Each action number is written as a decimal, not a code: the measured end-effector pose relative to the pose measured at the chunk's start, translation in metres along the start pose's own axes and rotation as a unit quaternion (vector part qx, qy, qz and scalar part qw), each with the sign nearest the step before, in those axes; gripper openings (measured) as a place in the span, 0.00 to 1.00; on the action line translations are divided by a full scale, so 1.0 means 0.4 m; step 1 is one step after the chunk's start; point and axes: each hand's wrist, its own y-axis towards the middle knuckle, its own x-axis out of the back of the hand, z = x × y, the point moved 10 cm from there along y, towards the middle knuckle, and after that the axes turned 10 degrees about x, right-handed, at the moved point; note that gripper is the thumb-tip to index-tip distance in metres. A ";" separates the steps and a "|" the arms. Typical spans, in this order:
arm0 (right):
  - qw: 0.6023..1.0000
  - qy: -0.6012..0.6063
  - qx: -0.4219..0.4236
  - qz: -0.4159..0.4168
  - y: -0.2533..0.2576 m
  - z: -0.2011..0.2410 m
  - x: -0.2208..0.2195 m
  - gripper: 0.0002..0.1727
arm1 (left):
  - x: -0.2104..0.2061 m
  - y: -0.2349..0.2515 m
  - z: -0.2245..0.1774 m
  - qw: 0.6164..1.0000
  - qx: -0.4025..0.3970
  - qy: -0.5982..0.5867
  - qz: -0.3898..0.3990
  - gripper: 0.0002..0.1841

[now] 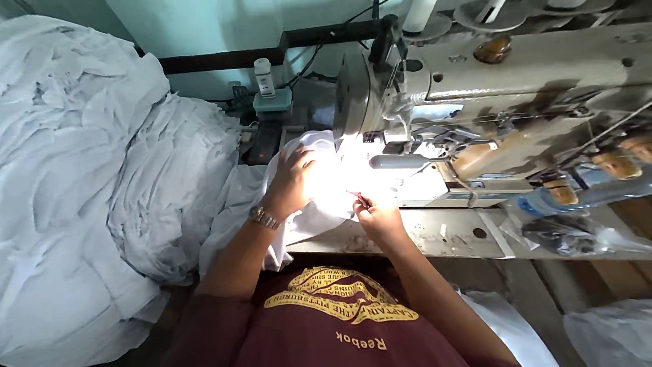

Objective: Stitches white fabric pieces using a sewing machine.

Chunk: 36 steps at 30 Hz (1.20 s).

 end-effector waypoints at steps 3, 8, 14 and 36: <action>0.998 -0.033 0.023 0.046 0.001 0.017 0.007 0.15 | 0.037 -0.057 -0.023 0.998 -0.027 0.062 0.009 0.15; 0.975 -0.109 0.192 -0.011 -0.030 0.070 0.041 0.14 | 0.094 -0.205 -0.208 0.912 -0.241 -0.282 0.173 0.17; 0.970 -0.002 0.241 -0.012 -0.102 0.108 0.061 0.11 | 0.043 -0.152 -0.179 0.981 -0.107 -0.139 0.084 0.22; 0.991 -0.034 0.124 0.040 0.022 0.027 0.038 0.13 | -0.039 0.079 0.021 0.995 -0.046 -0.058 -0.063 0.12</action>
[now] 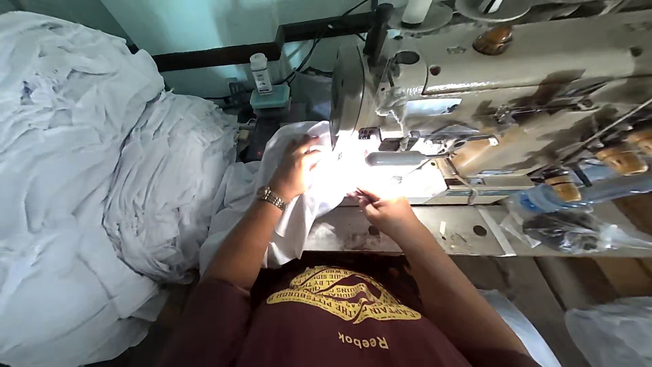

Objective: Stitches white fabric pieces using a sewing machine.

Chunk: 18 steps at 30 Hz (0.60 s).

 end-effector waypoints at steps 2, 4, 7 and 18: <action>0.999 -0.011 -0.023 0.029 0.014 -0.006 -0.006 0.14 | 0.062 -0.036 -0.039 0.998 -0.031 0.020 -0.057 0.11; 0.999 -0.004 0.002 0.042 0.003 0.006 -0.013 0.15 | 0.118 -0.101 -0.104 0.996 -0.057 -0.038 -0.053 0.23; 0.994 0.070 0.083 -0.002 -0.047 0.049 -0.017 0.13 | 0.134 -0.199 -0.234 0.964 -0.118 -0.221 0.095 0.31; 0.982 0.149 0.085 -0.075 -0.131 0.112 0.049 0.12 | 0.057 -0.218 -0.151 0.994 -0.069 0.058 -0.067 0.06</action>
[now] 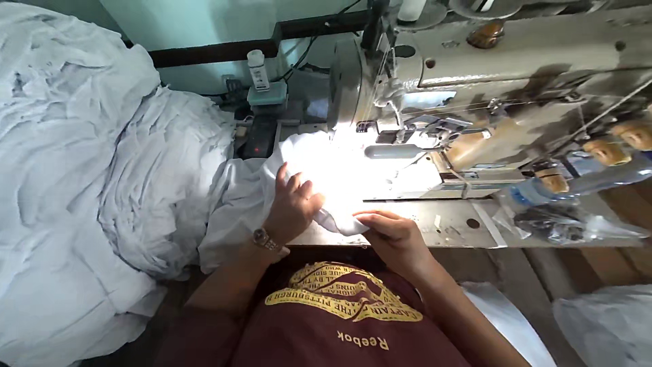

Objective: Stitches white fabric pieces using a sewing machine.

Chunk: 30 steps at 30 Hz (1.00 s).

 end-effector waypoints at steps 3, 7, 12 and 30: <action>1.000 -0.015 0.003 -0.003 -0.011 0.003 0.006 0.12 | 0.023 0.011 -0.023 0.999 0.003 0.028 0.027 0.07; 0.997 -0.068 -0.020 0.012 -0.011 -0.028 0.000 0.14 | -0.001 0.027 -0.020 0.997 -0.012 0.030 0.076 0.08; 0.993 -0.113 -0.012 0.032 0.058 -0.067 -0.002 0.17 | -0.020 0.117 0.031 0.992 0.034 0.040 0.116 0.08; 0.995 -0.034 0.012 0.096 0.001 -0.009 -0.073 0.11 | 0.090 -0.031 -0.101 0.958 -0.072 -0.193 0.197 0.22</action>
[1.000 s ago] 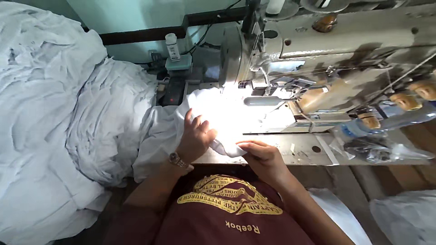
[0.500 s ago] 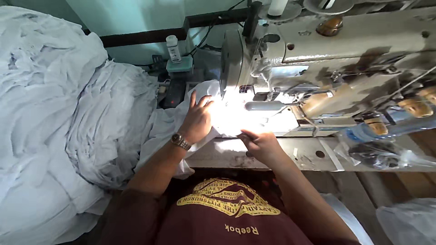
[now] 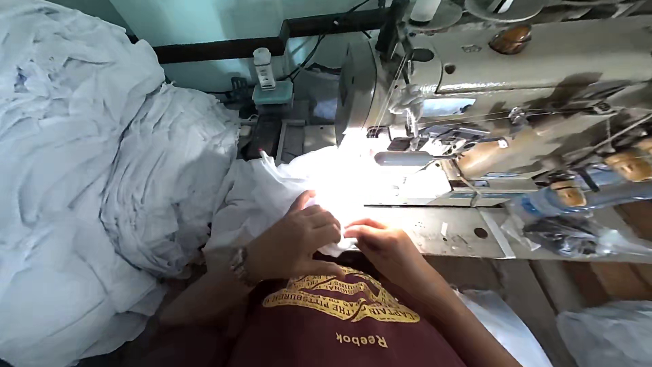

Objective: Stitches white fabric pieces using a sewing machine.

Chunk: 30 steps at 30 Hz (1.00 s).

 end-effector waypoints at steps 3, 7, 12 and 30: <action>0.999 -0.024 0.008 -0.024 -0.027 0.026 0.023 0.11 | -0.072 0.007 0.077 0.988 0.033 0.121 -0.096 0.14; 0.997 -0.051 0.013 -0.052 -0.018 0.040 0.063 0.11 | -0.038 0.030 0.094 0.968 0.033 0.176 -0.173 0.09; 0.998 -0.049 -0.007 -0.043 -0.031 0.024 0.062 0.12 | -0.035 0.039 0.055 0.973 0.034 0.194 -0.122 0.06; 0.990 -0.135 -0.043 0.004 0.077 -0.100 0.034 0.12 | 0.023 0.099 0.057 0.959 0.122 0.253 -0.027 0.13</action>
